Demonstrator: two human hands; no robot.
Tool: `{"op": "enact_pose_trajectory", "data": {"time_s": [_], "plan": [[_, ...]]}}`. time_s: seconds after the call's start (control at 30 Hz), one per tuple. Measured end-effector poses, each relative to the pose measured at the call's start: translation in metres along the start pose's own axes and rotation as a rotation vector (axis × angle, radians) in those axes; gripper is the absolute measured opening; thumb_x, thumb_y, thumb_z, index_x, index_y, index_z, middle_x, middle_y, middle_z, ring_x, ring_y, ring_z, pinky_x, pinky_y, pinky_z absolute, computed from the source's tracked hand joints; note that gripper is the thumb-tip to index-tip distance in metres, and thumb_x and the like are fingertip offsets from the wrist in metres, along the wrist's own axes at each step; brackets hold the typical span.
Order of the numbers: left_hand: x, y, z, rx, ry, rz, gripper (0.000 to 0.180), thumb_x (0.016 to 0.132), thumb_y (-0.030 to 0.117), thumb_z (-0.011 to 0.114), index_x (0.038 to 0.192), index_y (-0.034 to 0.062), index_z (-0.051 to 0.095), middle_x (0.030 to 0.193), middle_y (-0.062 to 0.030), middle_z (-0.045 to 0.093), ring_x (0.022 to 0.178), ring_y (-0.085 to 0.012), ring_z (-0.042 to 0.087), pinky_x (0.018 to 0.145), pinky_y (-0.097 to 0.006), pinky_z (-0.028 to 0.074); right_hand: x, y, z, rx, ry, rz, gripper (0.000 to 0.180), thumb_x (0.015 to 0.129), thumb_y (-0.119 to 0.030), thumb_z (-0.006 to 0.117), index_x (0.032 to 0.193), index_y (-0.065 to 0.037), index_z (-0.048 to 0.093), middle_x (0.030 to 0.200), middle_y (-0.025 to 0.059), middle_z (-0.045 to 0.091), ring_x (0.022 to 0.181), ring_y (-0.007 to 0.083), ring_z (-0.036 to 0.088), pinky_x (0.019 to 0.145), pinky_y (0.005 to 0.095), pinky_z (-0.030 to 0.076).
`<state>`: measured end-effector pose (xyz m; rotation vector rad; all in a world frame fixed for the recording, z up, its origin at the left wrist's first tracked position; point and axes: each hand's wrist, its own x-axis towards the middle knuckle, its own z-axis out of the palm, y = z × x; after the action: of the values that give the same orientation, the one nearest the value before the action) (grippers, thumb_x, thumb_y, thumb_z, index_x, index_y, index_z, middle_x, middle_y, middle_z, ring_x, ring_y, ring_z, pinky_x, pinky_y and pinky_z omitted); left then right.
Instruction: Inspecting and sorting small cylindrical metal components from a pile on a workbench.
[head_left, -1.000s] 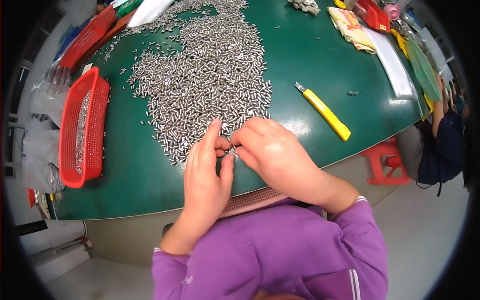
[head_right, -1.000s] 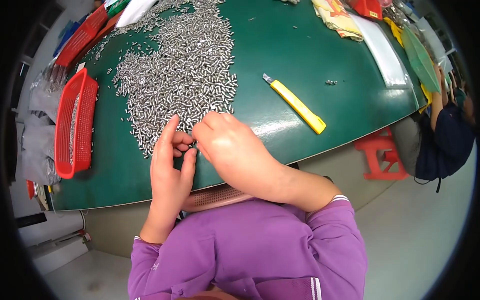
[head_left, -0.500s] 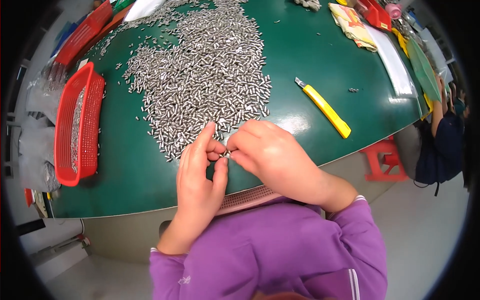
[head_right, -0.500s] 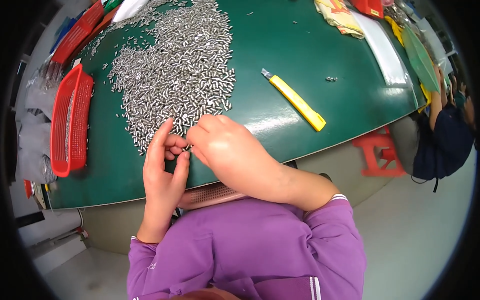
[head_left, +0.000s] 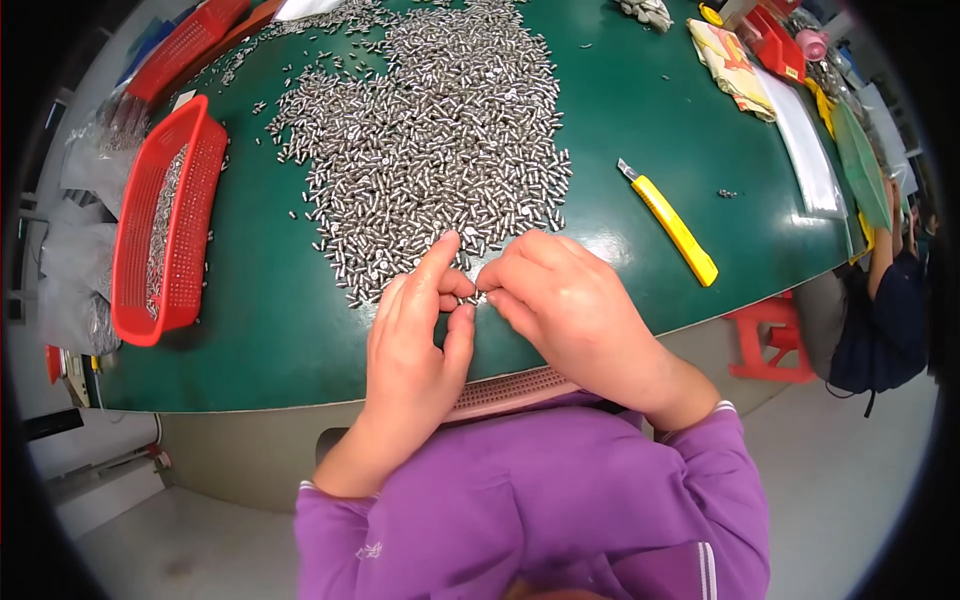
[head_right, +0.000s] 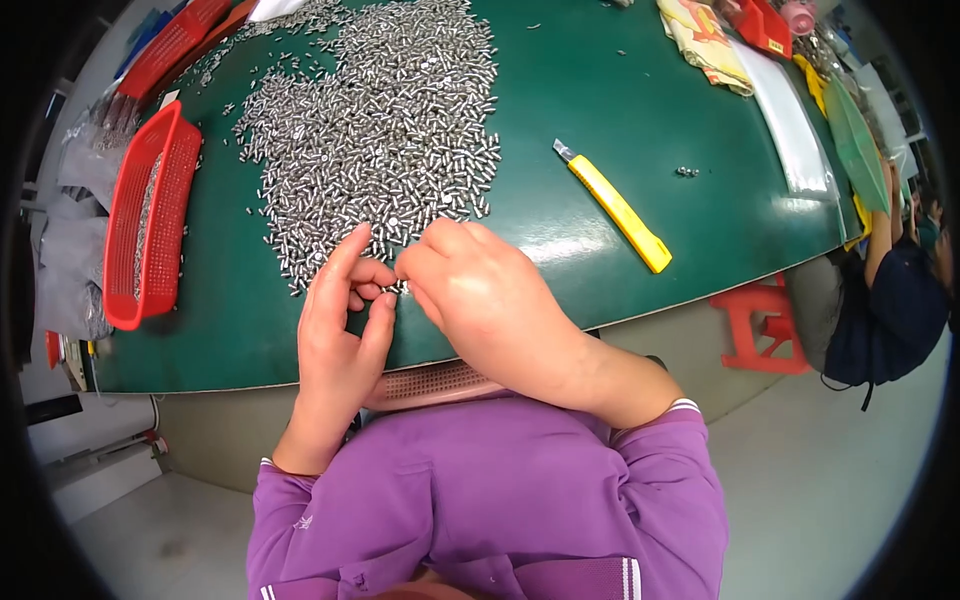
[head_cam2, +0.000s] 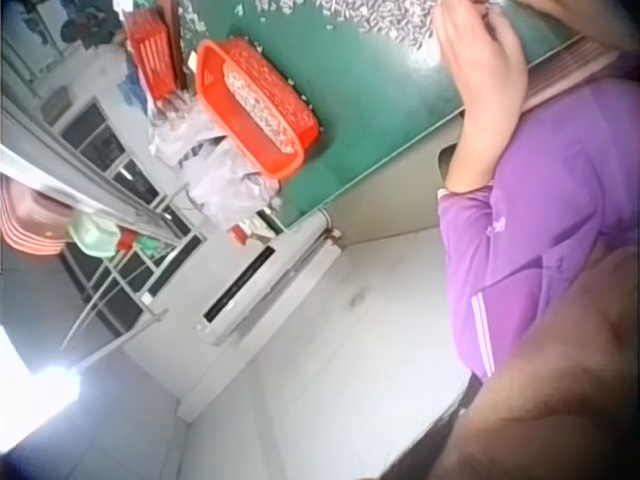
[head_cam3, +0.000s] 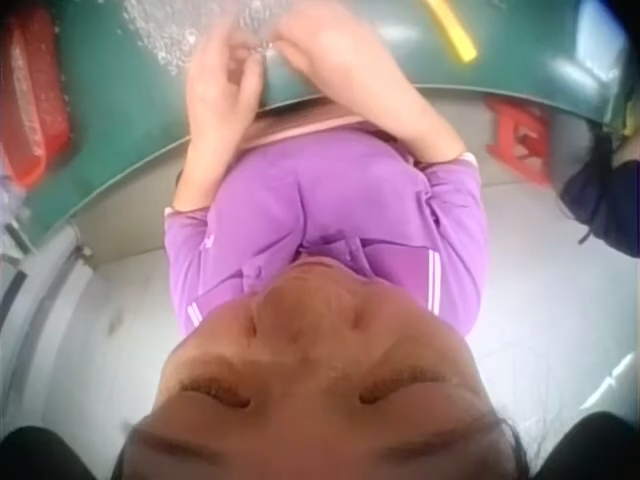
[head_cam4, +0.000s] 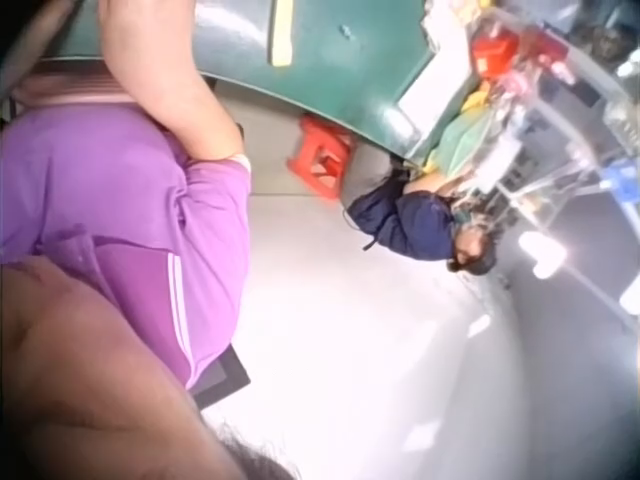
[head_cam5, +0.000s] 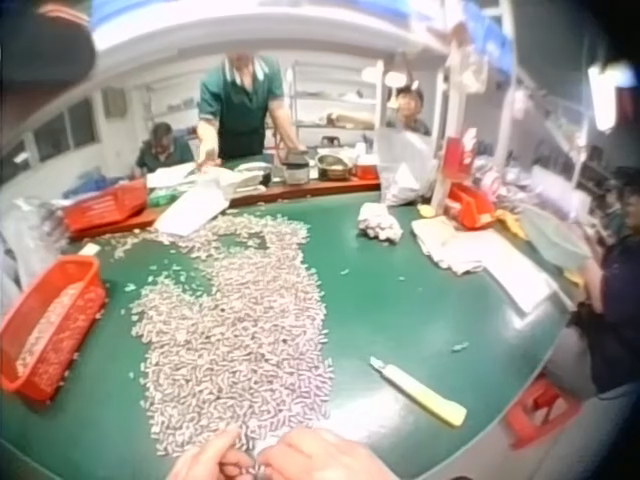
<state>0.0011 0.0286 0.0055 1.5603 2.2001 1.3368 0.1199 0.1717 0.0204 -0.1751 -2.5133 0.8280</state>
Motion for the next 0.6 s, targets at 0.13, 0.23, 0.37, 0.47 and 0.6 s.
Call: {"op": "enact_pose_trajectory", "data": {"time_s": [0.13, 0.23, 0.37, 0.47, 0.6], "plan": [[0.0004, 0.0008, 0.0007, -0.004, 0.011, -0.003, 0.067, 0.080, -0.013, 0.066, 0.143, -0.0005, 0.048, 0.095, -0.0095, 0.065, 0.086, -0.0228, 0.062, 0.079, -0.035, 0.053, 0.0018, -0.0006, 0.0031, 0.033, 0.057, 0.013, 0.021, 0.079, 0.001, 0.071, 0.098, -0.005, 0.065, 0.089, 0.0092, 0.064, 0.085, 0.0315, 0.064, 0.077, 0.0421, 0.052], [-0.0004, -0.0001, 0.0015, -0.001, 0.022, -0.010, 0.067, 0.080, -0.013, 0.066, 0.143, -0.0008, 0.048, 0.095, -0.0097, 0.065, 0.086, -0.0229, 0.062, 0.079, -0.035, 0.053, 0.0013, -0.0002, 0.0050, 0.073, 0.053, 0.010, 0.023, 0.079, 0.001, 0.071, 0.100, -0.005, 0.065, 0.092, 0.0094, 0.065, 0.088, 0.0313, 0.064, 0.078, 0.0422, 0.052], [-0.0016, -0.0011, 0.0014, -0.020, 0.031, -0.018, 0.067, 0.080, -0.013, 0.066, 0.143, -0.0013, 0.048, 0.094, -0.0093, 0.064, 0.086, -0.0228, 0.062, 0.079, -0.035, 0.053, 0.0041, -0.0052, -0.0021, 0.086, -0.023, 0.040, 0.022, 0.079, 0.000, 0.071, 0.099, -0.005, 0.065, 0.092, 0.0100, 0.064, 0.090, 0.0311, 0.063, 0.080, 0.0422, 0.051], [-0.0014, -0.0008, 0.0014, -0.007, 0.034, -0.012, 0.067, 0.079, -0.013, 0.066, 0.143, -0.0015, 0.048, 0.091, -0.0086, 0.062, 0.084, -0.0223, 0.060, 0.078, -0.034, 0.052, 0.0049, -0.0043, -0.0022, 0.029, -0.070, 0.038, 0.020, 0.079, -0.002, 0.072, 0.098, -0.005, 0.065, 0.092, 0.0102, 0.063, 0.089, 0.0308, 0.062, 0.080, 0.0423, 0.050], [-0.0012, -0.0019, 0.0021, 0.055, 0.047, 0.018, 0.067, 0.078, -0.013, 0.068, 0.141, -0.0017, 0.049, 0.087, -0.0075, 0.060, 0.080, -0.0217, 0.058, 0.075, -0.034, 0.050, 0.0023, -0.0058, -0.0030, -0.012, -0.120, 0.041, 0.019, 0.079, -0.004, 0.072, 0.097, -0.005, 0.065, 0.090, 0.0098, 0.060, 0.088, 0.0303, 0.061, 0.079, 0.0418, 0.049]]}}
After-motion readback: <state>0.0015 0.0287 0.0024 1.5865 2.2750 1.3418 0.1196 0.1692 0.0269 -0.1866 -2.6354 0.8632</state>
